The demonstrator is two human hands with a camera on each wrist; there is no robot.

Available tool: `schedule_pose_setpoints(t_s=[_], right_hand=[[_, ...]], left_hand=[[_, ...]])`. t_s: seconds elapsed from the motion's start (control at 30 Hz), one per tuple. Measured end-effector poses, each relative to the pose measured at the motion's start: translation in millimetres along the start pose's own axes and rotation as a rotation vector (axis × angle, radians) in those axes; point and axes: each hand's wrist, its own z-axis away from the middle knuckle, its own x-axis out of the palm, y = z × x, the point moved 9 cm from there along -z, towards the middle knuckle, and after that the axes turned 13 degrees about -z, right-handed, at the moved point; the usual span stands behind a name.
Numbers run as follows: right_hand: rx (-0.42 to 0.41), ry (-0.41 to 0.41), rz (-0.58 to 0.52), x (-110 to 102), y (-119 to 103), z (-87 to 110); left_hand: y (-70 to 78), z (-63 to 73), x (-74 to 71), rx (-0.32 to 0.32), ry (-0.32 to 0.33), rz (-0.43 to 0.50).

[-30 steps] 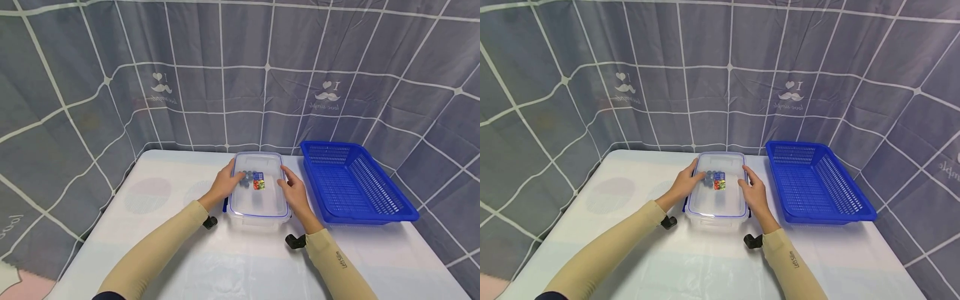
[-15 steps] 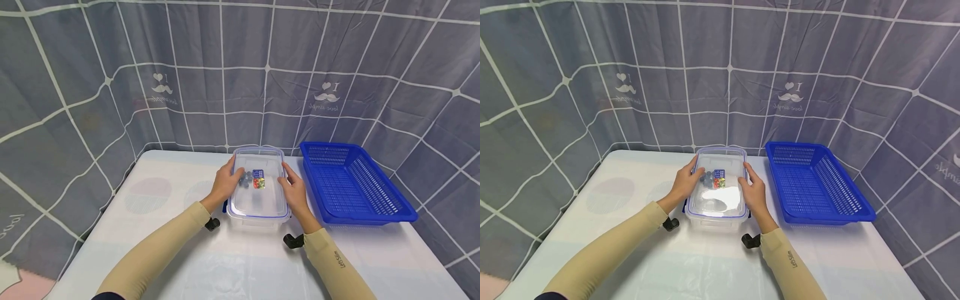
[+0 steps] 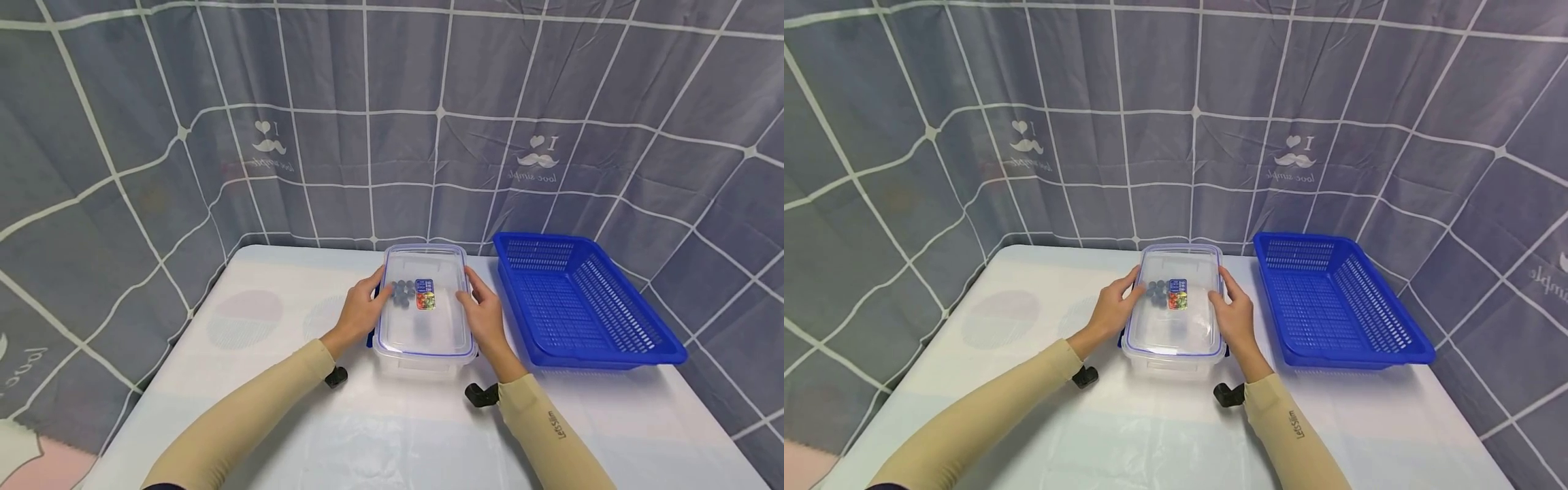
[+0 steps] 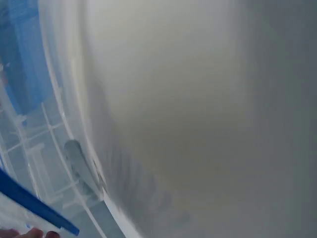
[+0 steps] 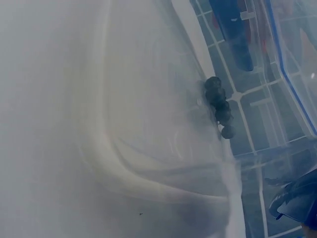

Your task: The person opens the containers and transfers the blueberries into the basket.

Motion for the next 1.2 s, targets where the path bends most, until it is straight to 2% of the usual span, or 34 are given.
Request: schedule_pose_setpoints(t_s=[0.37,0.67,1.0,1.2], right_hand=[[0.005,0.004,-0.024,-0.5,-0.6,3.2],[-0.068,0.029,-0.026,1.2,-16.6,0.6],[-0.098,0.007,-0.050,15.9,-47.3,-7.4],[-0.102,-0.015,-0.065,36.8,-63.8,-20.8]], left_hand=[[9.3,3.4,-2.2,0.026,0.073,0.029],[14.8,1.5,-10.7,0.027,0.098,0.037],[30.6,-9.6,-47.3,0.073,0.151,0.051],[28.8,-21.6,-75.9,0.064,0.172,0.046]])
